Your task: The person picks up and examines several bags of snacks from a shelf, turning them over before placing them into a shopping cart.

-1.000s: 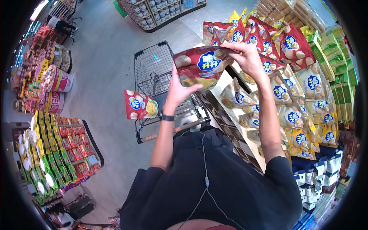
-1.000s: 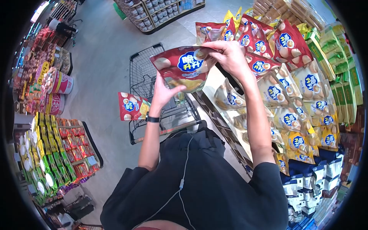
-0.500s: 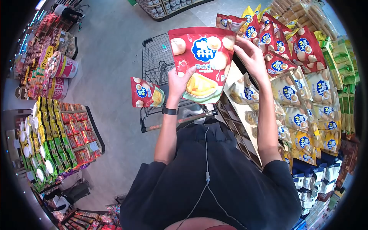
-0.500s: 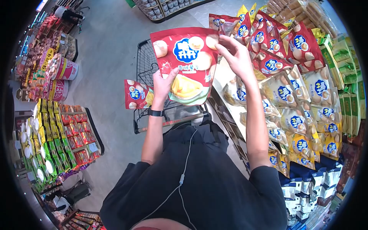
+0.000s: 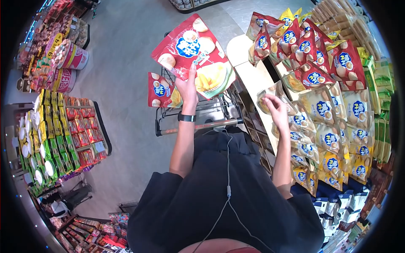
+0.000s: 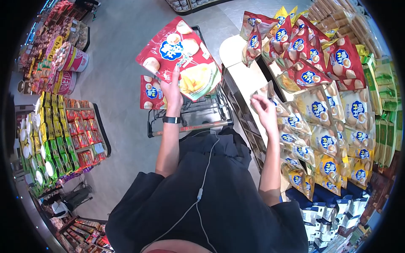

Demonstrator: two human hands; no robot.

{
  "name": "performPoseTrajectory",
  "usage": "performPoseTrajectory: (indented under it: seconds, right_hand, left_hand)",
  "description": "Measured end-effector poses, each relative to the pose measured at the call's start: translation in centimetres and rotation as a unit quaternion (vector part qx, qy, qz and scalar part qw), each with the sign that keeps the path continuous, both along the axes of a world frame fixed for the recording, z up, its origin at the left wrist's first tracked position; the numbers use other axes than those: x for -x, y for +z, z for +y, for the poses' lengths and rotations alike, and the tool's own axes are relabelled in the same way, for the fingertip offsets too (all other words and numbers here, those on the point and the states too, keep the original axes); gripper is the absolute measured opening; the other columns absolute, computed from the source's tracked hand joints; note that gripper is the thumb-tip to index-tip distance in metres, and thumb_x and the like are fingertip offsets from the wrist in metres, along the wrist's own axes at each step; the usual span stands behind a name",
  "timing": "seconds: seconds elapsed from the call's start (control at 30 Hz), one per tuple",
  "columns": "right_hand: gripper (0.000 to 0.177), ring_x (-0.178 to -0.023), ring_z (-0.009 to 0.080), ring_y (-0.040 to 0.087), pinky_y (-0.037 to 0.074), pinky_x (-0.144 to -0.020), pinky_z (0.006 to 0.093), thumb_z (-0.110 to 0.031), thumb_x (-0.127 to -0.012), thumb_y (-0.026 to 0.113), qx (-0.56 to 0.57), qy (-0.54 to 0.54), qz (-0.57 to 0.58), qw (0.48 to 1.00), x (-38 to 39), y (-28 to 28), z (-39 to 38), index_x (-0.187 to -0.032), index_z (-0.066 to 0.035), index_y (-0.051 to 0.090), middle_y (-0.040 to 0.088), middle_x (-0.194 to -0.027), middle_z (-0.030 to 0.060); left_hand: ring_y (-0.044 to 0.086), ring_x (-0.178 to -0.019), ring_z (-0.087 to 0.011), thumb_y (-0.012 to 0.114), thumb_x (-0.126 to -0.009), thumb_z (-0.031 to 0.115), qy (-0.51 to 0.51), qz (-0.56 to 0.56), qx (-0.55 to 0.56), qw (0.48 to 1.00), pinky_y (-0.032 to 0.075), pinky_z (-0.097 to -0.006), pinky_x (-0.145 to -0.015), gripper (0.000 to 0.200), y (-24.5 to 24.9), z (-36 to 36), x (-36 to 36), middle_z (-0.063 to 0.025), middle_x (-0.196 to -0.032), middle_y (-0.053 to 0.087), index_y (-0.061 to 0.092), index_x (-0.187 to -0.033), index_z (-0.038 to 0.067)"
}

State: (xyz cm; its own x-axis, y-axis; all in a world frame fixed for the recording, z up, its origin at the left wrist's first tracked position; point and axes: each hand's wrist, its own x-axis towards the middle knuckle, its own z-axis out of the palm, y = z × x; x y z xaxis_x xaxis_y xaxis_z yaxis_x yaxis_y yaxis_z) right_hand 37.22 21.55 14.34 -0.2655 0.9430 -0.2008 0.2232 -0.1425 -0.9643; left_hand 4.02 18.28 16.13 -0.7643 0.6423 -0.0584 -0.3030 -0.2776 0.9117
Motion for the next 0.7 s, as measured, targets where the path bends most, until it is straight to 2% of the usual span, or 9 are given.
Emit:
performPoseTrajectory:
  seconds: [0.13,0.17,0.27,0.3,0.33,0.4,0.5,0.6,0.7]
  right_hand:
    - [0.028,-0.092,0.0113,0.067,0.051,-0.079,0.026,-0.016,-0.1,0.062,0.029,0.026,-0.037,0.999,-0.4,-2.8,-2.6,-0.12,0.003,0.065,0.074,-0.103,0.0079]
    - [0.027,-0.094,0.0097,0.067,0.052,-0.087,0.0243,-0.012,-0.097,0.065,0.036,0.029,-0.054,0.997,-0.1,-2.6,-2.9,-0.119,0.004,0.066,0.073,-0.102,0.007]
    - [0.03,-0.09,0.0089,0.065,0.052,-0.085,0.0246,-0.014,-0.096,0.067,0.082,0.028,-0.06,0.994,0.7,-2.2,-4.1,-0.12,0.004,0.066,0.071,-0.098,0.0044]
    - [0.031,-0.089,0.0084,0.064,0.052,-0.084,0.0246,-0.014,-0.095,0.068,0.057,0.029,-0.04,0.997,0.6,-3.1,-4.4,-0.12,0.004,0.065,0.07,-0.098,0.0033]
    - [0.032,-0.091,0.0087,0.064,0.051,-0.085,0.0242,-0.014,-0.095,0.068,0.061,0.038,-0.031,0.997,0.5,-3.7,-4.6,-0.12,0.005,0.065,0.071,-0.099,0.0039]
    - [0.033,-0.093,0.0101,0.065,0.052,-0.086,0.0253,-0.015,-0.095,0.069,0.062,0.039,-0.043,0.996,0.6,-4.0,-5.1,-0.121,0.004,0.065,0.071,-0.1,0.0061]
    - [0.035,-0.094,0.0133,0.067,0.053,-0.087,0.0285,-0.018,-0.094,0.07,0.049,0.05,-0.11,0.991,0.6,-3.7,-5.8,-0.121,0.004,0.065,0.073,-0.101,0.0104]
    - [0.038,-0.091,0.0151,0.068,0.054,-0.086,0.0305,-0.022,-0.093,0.071,0.057,0.05,-0.129,0.989,0.1,-4.0,-6.5,-0.121,0.003,0.065,0.073,-0.099,0.0114]
    - [0.039,-0.087,0.0154,0.068,0.054,-0.083,0.0315,-0.024,-0.092,0.071,0.062,0.052,-0.159,0.984,-0.7,-5.4,-7.4,-0.121,0.002,0.066,0.073,-0.095,0.0102]
  left_hand:
    - [0.066,-0.099,-0.0135,0.074,-0.091,0.011,0.01,-0.051,-0.05,0.997,0.054,-0.0303,-0.085,0.038,-1.8,-0.4,0.9,-0.0099,-0.116,0.068,0.059,-0.123,-0.005]
    - [0.065,-0.102,-0.0141,0.075,-0.09,0.008,-0.013,-0.063,-0.056,0.996,0.054,-0.0308,-0.088,0.044,-3.6,-0.5,1.9,-0.0095,-0.119,0.066,0.055,-0.127,-0.004]
    - [0.065,-0.103,-0.0142,0.076,-0.088,0.007,0.001,-0.022,-0.032,0.999,0.053,-0.0314,-0.09,0.045,-5.1,-1.7,2.5,-0.0093,-0.118,0.066,0.055,-0.127,-0.004]
    - [0.065,-0.108,-0.0183,0.072,-0.091,0.005,0.007,-0.011,-0.002,1.0,0.054,-0.0342,-0.093,0.048,-5.8,-2.3,2.9,-0.0125,-0.126,0.063,0.05,-0.133,-0.002]
    - [0.065,-0.107,-0.0184,0.073,-0.091,0.007,0.022,0.005,0.036,0.999,0.055,-0.0344,-0.092,0.049,-11.5,-2.7,5.3,-0.0128,-0.125,0.064,0.051,-0.133,-0.003]
    - [0.065,-0.106,-0.0178,0.073,-0.091,0.01,0.063,-0.013,0.047,0.997,0.054,-0.0344,-0.092,0.047,-8.8,-4.1,4.5,-0.0119,-0.124,0.064,0.052,-0.131,-0.003]
    - [0.067,-0.101,-0.0171,0.071,-0.094,0.016,0.149,-0.029,0.049,0.987,0.055,-0.0337,-0.087,0.039,-13.1,-5.6,6.5,-0.0085,-0.12,0.066,0.057,-0.126,-0.002]
    - [0.065,-0.106,-0.019,0.069,-0.096,0.02,0.175,-0.049,0.067,0.981,0.055,-0.0352,-0.09,0.043,-15.1,-6.7,8.5,-0.0092,-0.124,0.064,0.054,-0.13,-0.001]
    - [0.059,-0.118,-0.0214,0.067,-0.097,0.022,0.155,-0.014,0.097,0.983,0.049,-0.0374,-0.1,0.055,-18.3,-7.5,9.5,-0.0123,-0.138,0.055,0.043,-0.141,-0.002]
